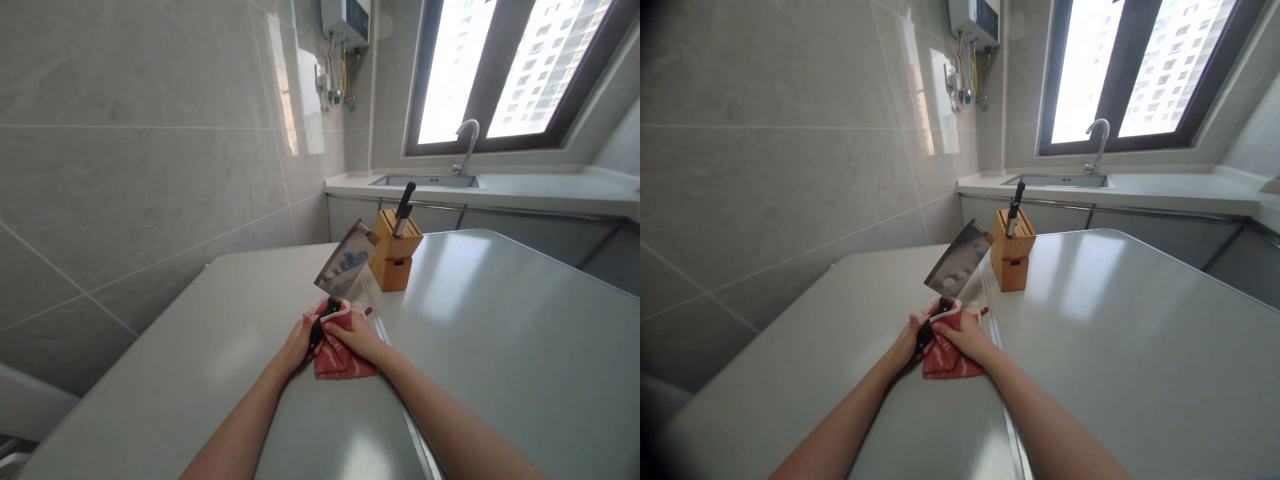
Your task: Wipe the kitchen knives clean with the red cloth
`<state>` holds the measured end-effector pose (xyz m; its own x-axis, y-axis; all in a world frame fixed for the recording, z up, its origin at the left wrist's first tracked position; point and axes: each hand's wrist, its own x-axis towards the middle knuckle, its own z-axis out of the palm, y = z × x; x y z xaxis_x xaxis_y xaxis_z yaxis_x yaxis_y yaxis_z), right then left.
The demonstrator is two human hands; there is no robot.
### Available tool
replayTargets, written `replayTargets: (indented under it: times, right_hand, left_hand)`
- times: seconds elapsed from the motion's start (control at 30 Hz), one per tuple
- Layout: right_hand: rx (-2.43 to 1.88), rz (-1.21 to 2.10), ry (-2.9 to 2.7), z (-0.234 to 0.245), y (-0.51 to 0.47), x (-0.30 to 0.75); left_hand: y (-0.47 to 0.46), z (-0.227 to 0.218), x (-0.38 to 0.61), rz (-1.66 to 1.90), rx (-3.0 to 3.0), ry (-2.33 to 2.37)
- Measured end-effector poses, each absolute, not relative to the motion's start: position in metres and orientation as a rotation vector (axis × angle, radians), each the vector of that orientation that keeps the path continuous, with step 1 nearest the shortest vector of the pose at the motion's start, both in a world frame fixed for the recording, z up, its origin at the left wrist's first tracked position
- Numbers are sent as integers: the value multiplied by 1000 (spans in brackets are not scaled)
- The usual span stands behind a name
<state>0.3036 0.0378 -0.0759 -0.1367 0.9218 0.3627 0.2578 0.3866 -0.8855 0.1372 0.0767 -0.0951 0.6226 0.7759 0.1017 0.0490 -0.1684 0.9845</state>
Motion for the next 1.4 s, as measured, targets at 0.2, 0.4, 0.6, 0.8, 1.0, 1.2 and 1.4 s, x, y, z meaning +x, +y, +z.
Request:
replayTargets:
  times: [0.2, 0.4, 0.6, 0.8, 1.0, 1.2, 1.4]
  right_hand:
    - [-1147, 763, -1623, -76, 37, 303]
    - [-1166, 715, -1613, -80, 40, 303]
    - [-1180, 671, -1591, -81, 42, 303]
    - [-1164, 698, -1580, -80, 41, 302]
    - [-1133, 701, -1565, -81, 42, 302]
    - [-1139, 707, -1559, -82, 43, 302]
    - [-1143, 689, -1568, -81, 43, 302]
  left_hand:
    - [78, -98, 137, 739, 1632, 700]
    - [77, -97, 138, 741, 1624, 736]
    - [76, -94, 138, 741, 1610, 757]
    - [75, -87, 141, 699, 1625, 822]
    - [78, -90, 142, 690, 1674, 825]
    - [76, -86, 142, 678, 1668, 826]
    - [74, -82, 143, 682, 1675, 821]
